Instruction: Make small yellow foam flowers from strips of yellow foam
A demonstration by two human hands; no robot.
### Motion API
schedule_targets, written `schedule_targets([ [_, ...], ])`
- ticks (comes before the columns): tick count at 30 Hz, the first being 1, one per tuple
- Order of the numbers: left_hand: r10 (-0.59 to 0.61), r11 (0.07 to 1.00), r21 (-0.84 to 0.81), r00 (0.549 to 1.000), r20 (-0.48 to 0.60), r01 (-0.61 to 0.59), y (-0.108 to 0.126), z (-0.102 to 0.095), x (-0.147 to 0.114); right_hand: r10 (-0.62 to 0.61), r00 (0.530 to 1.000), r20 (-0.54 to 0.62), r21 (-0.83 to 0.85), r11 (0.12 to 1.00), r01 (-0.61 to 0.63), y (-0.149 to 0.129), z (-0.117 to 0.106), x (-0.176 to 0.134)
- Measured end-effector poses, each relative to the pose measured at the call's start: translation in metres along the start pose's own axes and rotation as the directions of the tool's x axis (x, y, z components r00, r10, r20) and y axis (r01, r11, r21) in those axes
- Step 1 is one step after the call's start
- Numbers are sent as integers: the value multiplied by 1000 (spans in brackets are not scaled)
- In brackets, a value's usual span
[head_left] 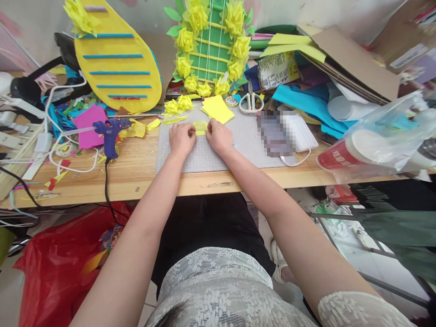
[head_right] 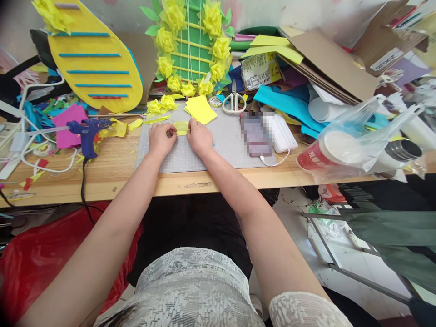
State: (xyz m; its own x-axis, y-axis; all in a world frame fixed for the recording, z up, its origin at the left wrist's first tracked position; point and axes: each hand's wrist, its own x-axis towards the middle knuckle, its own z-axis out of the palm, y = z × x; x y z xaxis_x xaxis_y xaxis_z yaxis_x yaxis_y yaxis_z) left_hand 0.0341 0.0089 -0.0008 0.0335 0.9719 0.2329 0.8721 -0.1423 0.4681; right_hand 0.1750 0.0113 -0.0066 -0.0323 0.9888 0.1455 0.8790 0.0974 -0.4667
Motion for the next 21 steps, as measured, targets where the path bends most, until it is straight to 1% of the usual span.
schedule_targets([
  [3, 16, 1000, 21, 1000, 17, -17, 0, 0, 0, -6, 1000, 8, -29, 1000, 7, -1, 0, 0],
  [7, 2, 999, 41, 1000, 15, -3, 5, 1, 0, -6, 1000, 18, -75, 997, 7, -5, -2, -1],
  [13, -23, 995, 97, 999, -26, 26, 12, 5, 1, -26, 999, 43, -147, 989, 32, -9, -4, -4],
  [17, -55, 993, 105, 997, -48, 59, 13, 7, 0, -47, 998, 52, -173, 983, 55, -11, -5, -5],
  [21, -80, 992, 92, 996, -36, 83, 13, 4, -2, -15, 999, 44, -168, 986, 22, -11, -6, -7],
])
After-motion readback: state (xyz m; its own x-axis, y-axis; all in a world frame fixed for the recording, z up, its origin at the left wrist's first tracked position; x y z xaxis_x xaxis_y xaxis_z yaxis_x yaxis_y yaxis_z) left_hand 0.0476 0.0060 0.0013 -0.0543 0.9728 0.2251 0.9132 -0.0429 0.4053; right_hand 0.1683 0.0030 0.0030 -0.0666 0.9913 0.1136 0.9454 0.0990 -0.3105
